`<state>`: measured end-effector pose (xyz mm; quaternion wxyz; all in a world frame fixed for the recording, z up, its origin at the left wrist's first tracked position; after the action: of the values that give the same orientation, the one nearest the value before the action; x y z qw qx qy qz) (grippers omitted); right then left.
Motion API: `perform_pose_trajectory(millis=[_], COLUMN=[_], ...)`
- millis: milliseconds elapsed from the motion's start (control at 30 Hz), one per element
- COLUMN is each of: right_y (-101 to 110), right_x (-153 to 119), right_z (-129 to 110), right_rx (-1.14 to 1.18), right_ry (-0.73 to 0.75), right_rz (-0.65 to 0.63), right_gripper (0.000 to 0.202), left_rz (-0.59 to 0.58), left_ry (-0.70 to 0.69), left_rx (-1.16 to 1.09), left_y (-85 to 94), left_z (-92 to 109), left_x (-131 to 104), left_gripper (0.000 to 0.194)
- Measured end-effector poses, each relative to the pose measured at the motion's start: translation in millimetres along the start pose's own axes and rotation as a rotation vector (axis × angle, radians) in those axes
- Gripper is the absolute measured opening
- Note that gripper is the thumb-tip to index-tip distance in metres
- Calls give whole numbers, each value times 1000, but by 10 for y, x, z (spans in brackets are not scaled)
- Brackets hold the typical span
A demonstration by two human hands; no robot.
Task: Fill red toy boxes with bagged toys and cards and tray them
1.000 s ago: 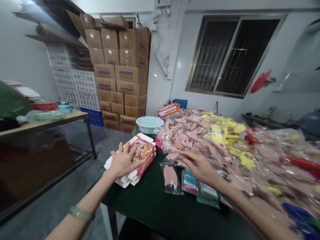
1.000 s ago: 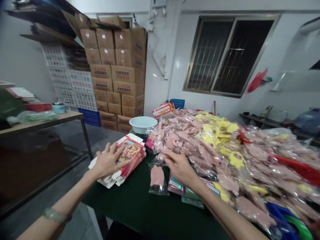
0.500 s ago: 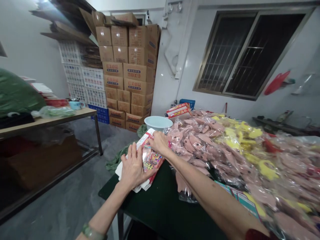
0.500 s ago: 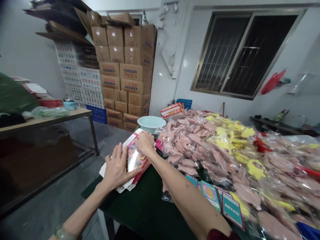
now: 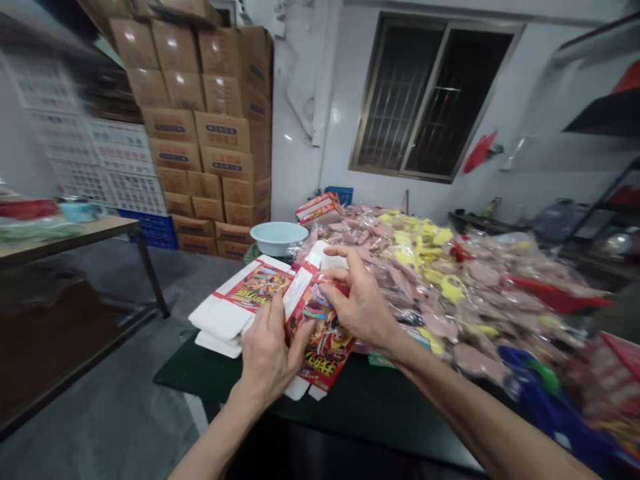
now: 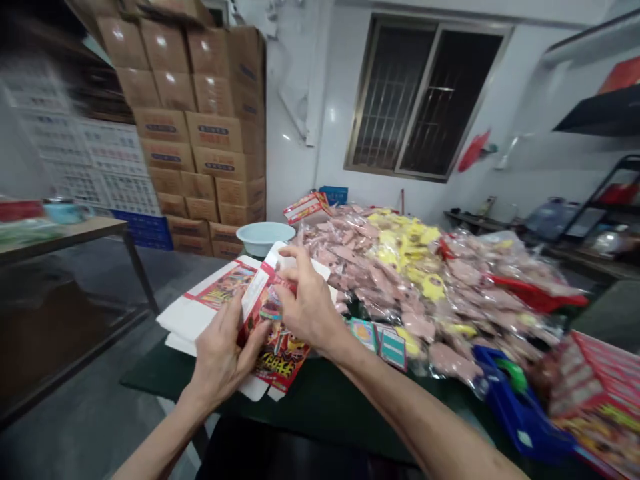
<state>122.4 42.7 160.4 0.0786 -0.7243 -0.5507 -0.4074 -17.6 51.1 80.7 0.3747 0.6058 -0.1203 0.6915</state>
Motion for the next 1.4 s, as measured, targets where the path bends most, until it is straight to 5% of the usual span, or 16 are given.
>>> perform_pose_trajectory(millis=[100, 167, 300, 467, 533, 600, 700, 767, 967, 1167, 1300, 1400], right_y=[284, 434, 640, 977, 1132, 1210, 1078, 961, 972, 856, 850, 847], right_x=[-333, -490, -649, -784, -907, -1048, -1291, -1419, -1389, -1408, -1493, -1487], right_z=[2, 27, 130, 46, 101, 353, 888, 1121, 1019, 916, 886, 784], right_rx=[136, 154, -10, -427, -473, -416, -272, -212, -76, -7, -109, -248], right_ry=[-61, -73, 3, 387, 376, 172, -166, -253, -89, 33, 145, 238], right_rz=[21, 35, 50, 348, 517, 577, 450, 394, 542, 483, 530, 446], right_gripper=[37, 35, 36, 32, 28, 21, 13, 15, 42, 53, 53, 46], left_rz=[-69, -219, -554, -407, -340, -302, -291, -316, -375, -434, -400, -281], left_ry=[83, 214, 698, 987, 1035, 1044, 1025, 1001, 863, 713, 698, 723], left_rx=[-267, -536, -1035, -1062, -1032, -980, -917, -917, -929, -924, -903, -941], left_y=[-171, -307, -620, -796, -826, -860, -942, -990, -908, -781, -742, -685], left_z=[323, 517, 825, 755, 627, 506, 414, 427, 497, 415, 414, 451], left_x=[-200, -319, -547, -642, -686, -745, -866, -951, -986, -938, -1010, -955], left_gripper=[73, 57, 25, 33, 38, 41, 40, 39, 28, 18, 52, 79])
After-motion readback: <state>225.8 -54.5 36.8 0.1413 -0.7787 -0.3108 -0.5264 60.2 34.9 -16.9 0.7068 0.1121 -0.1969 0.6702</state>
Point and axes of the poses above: each hand's wrist, its own x-axis towards the middle knuckle, its own y-axis out of the back of the hand, z = x × y, the point moved 6 cm from there along x, towards the middle knuckle, and after that the axes turned 10 degrees about z, right-handed, at the moved point
